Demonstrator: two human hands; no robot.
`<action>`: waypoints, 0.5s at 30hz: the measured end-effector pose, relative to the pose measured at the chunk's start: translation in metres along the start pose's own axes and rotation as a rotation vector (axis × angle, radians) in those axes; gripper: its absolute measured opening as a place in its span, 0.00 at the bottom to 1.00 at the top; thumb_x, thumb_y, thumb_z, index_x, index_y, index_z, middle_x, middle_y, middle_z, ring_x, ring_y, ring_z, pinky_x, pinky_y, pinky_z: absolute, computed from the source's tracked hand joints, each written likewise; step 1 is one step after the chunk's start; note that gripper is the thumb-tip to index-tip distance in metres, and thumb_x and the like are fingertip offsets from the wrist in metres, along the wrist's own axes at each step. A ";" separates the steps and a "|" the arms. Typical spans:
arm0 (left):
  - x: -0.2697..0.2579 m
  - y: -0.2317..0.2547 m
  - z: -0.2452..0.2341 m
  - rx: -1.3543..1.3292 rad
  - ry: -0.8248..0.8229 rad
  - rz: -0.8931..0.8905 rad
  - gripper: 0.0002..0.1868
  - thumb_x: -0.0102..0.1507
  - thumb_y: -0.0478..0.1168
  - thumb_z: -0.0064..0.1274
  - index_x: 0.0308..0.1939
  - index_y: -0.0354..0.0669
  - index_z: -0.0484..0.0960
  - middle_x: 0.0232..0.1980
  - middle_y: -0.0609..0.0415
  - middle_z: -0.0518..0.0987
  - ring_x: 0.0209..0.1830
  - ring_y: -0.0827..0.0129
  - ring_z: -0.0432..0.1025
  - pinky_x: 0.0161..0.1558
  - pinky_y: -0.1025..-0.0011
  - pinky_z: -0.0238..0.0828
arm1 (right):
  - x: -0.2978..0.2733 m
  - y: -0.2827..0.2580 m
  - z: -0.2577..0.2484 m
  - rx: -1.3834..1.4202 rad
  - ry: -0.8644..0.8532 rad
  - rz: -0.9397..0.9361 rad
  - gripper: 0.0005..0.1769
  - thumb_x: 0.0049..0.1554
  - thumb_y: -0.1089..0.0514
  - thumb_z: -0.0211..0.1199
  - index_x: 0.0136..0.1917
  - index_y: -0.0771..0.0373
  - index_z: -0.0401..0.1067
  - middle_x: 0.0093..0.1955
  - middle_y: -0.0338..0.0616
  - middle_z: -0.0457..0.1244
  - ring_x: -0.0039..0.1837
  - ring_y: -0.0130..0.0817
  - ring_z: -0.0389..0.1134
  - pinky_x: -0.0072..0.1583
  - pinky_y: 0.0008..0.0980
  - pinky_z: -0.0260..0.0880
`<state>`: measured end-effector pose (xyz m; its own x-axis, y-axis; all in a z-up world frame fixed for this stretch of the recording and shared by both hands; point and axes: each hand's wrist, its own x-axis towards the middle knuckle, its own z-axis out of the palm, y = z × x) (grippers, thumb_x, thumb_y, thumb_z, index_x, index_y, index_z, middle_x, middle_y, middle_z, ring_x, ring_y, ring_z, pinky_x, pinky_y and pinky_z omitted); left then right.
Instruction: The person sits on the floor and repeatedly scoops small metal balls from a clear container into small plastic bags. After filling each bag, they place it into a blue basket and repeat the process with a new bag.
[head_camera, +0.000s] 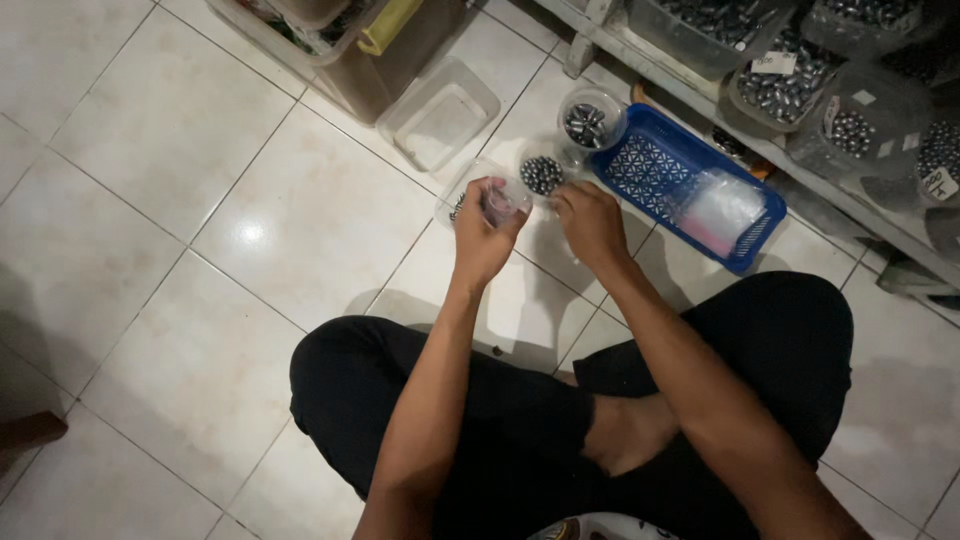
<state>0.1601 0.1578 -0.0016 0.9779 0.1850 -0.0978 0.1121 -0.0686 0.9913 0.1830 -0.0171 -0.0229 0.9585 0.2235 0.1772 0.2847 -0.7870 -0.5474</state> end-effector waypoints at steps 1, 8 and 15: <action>0.001 0.000 -0.001 0.001 0.000 0.002 0.25 0.48 0.38 0.63 0.48 0.46 0.73 0.34 0.50 0.74 0.36 0.62 0.72 0.40 0.66 0.68 | -0.005 -0.003 -0.004 0.001 0.002 0.000 0.07 0.58 0.58 0.58 0.49 0.58 0.73 0.43 0.49 0.64 0.50 0.50 0.68 0.52 0.42 0.68; -0.004 -0.022 0.006 -0.048 -0.109 0.066 0.20 0.51 0.34 0.60 0.46 0.43 0.74 0.33 0.53 0.72 0.36 0.65 0.69 0.40 0.70 0.66 | -0.067 -0.001 -0.034 -0.046 -0.052 0.089 0.08 0.59 0.56 0.57 0.50 0.58 0.74 0.40 0.49 0.63 0.47 0.50 0.68 0.47 0.41 0.68; -0.031 -0.003 0.009 -0.027 -0.211 0.053 0.17 0.55 0.38 0.58 0.47 0.47 0.75 0.34 0.56 0.72 0.37 0.67 0.69 0.41 0.71 0.64 | -0.053 -0.043 -0.095 -0.006 -0.208 0.128 0.17 0.51 0.58 0.59 0.55 0.59 0.73 0.44 0.55 0.65 0.52 0.56 0.66 0.55 0.50 0.63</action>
<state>0.1307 0.1437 -0.0027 0.9979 -0.0279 -0.0591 0.0578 -0.0462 0.9973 0.1180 -0.0501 0.0687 0.9698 0.2348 -0.0664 0.1609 -0.8200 -0.5493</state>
